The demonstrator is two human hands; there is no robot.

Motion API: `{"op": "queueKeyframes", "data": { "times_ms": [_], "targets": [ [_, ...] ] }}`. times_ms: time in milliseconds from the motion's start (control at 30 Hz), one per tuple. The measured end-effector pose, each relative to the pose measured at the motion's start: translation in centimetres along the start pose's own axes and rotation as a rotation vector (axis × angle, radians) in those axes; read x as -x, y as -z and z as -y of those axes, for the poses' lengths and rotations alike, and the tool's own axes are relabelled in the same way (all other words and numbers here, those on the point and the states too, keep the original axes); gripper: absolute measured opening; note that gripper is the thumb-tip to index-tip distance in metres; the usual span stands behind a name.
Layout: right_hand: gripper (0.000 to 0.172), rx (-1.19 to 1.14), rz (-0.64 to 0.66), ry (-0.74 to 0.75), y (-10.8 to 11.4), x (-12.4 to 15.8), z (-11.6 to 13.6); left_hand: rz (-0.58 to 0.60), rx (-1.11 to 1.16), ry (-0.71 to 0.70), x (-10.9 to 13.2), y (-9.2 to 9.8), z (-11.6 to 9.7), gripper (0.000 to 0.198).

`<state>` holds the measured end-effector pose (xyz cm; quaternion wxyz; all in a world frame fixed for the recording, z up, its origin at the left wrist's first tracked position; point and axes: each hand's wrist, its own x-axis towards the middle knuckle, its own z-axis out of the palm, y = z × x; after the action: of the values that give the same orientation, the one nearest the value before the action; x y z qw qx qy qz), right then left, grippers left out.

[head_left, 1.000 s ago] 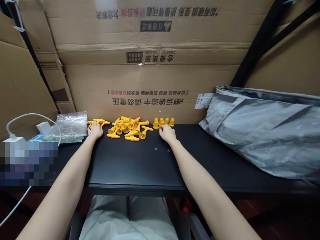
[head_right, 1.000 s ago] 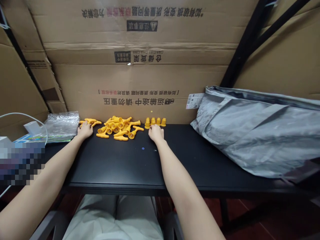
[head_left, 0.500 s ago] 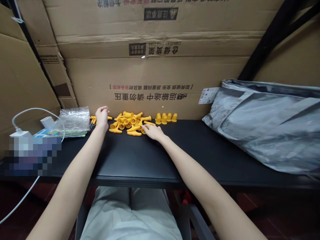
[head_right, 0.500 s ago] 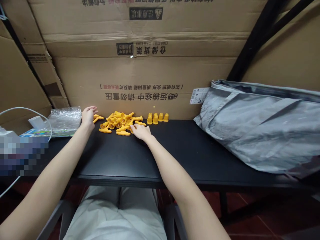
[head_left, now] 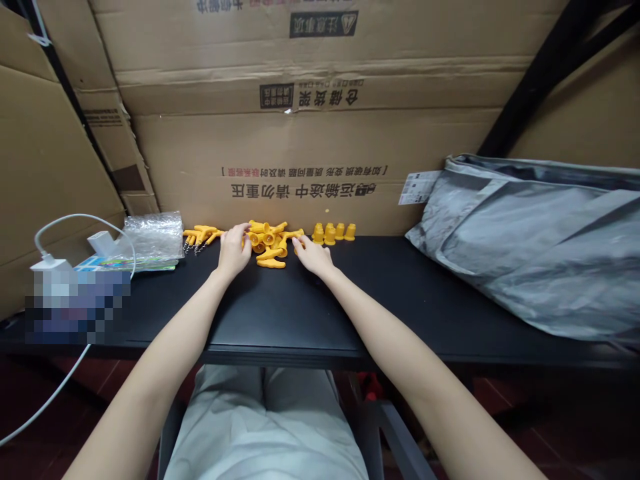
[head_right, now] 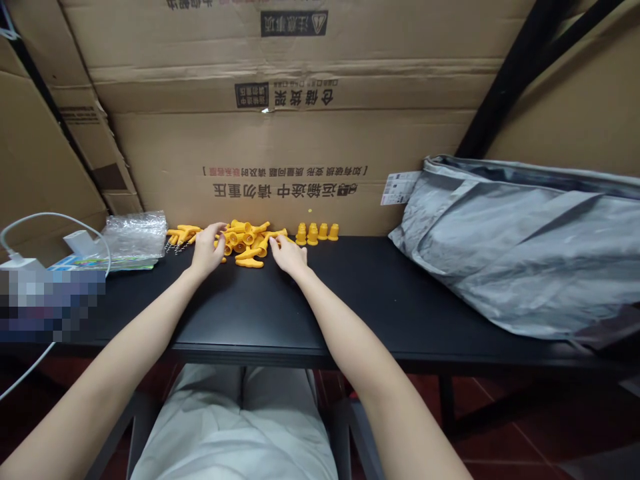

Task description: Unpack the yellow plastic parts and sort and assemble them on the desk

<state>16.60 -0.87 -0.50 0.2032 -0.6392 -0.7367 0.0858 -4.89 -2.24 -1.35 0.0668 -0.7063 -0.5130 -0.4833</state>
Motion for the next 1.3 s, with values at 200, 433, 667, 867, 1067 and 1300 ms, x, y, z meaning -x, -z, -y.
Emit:
{"op": "queueKeyframes", "data": {
  "times_ms": [200,433,667,867,1067,1300],
  "targets": [
    [0.038,-0.083,-0.304,0.146,-0.2,-0.3,-0.6,0.042,0.020,-0.195,0.2,-0.5,0.7,0.042],
    [0.049,-0.031,-0.375,0.766,-1.3,-0.4,-0.6,0.088,-0.025,-0.207,0.2,-0.5,0.7,0.052],
    [0.044,-0.043,-0.337,0.826,-1.3,-0.5,-0.5,0.125,-0.154,-0.098,0.2,0.3,0.1,0.051],
    [0.033,0.074,-0.231,0.688,-1.3,-0.6,-0.8,0.206,-0.149,-0.072,0.5,0.0,-0.3,0.048],
    [0.021,0.189,-0.288,0.624,-0.7,-0.1,0.0,0.225,-0.147,-0.032,0.6,-0.1,-0.8,0.042],
    [0.024,0.270,-0.416,0.652,0.2,0.4,0.5,0.247,-0.180,0.029,0.7,0.1,-1.1,0.043]
  ]
}}
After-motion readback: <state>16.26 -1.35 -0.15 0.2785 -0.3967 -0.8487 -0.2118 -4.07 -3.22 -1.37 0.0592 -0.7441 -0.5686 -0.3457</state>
